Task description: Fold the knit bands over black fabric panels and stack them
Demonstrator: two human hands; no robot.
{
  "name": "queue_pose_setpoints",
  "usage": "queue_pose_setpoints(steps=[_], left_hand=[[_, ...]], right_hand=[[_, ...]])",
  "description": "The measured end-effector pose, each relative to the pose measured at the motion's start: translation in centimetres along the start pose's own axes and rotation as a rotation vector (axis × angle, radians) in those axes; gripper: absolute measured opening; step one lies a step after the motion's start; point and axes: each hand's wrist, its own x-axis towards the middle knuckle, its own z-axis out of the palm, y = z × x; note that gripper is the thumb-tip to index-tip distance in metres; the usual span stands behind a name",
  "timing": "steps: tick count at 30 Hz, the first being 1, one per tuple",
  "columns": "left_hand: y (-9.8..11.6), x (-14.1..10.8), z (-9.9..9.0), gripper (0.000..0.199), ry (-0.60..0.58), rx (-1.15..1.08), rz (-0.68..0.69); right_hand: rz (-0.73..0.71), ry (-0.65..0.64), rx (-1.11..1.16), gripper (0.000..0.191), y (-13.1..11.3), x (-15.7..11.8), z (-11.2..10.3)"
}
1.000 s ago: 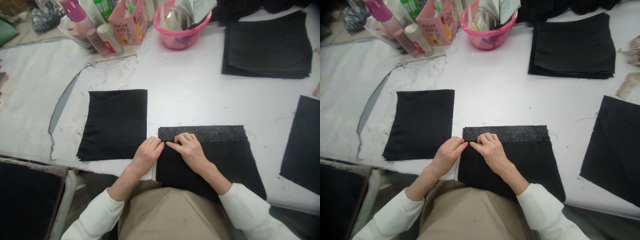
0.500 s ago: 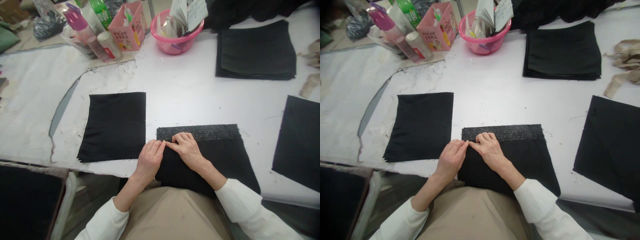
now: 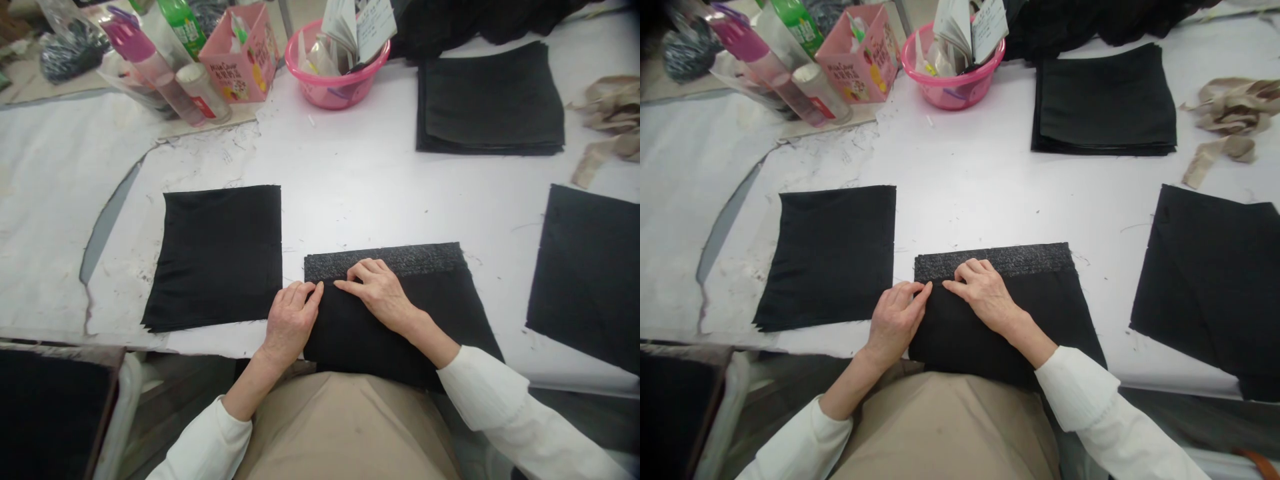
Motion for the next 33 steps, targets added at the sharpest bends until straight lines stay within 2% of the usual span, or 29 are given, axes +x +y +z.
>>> queue_pose_setpoints(steps=[8, 14, 23, 33], left_hand=[[0.0, 0.2, 0.0, 0.041, -0.088, 0.124, 0.048], [0.3, 0.7, 0.0, 0.04, -0.125, 0.18, 0.167], [0.5, 1.4, -1.0, 0.044, -0.208, 0.179, 0.18], [0.2, 1.9, -0.6, 0.045, -0.235, 0.116, 0.205]], right_hand=[[0.001, 0.013, -0.001, 0.023, -0.1, -0.2, 0.3], [-0.006, 0.011, 0.006, 0.022, 0.2, -0.4, -0.2], [-0.006, 0.008, 0.035, 0.025, 1.9, -1.7, -1.4], [-0.006, -0.017, 0.049, 0.024, 2.3, -2.0, -1.5]])
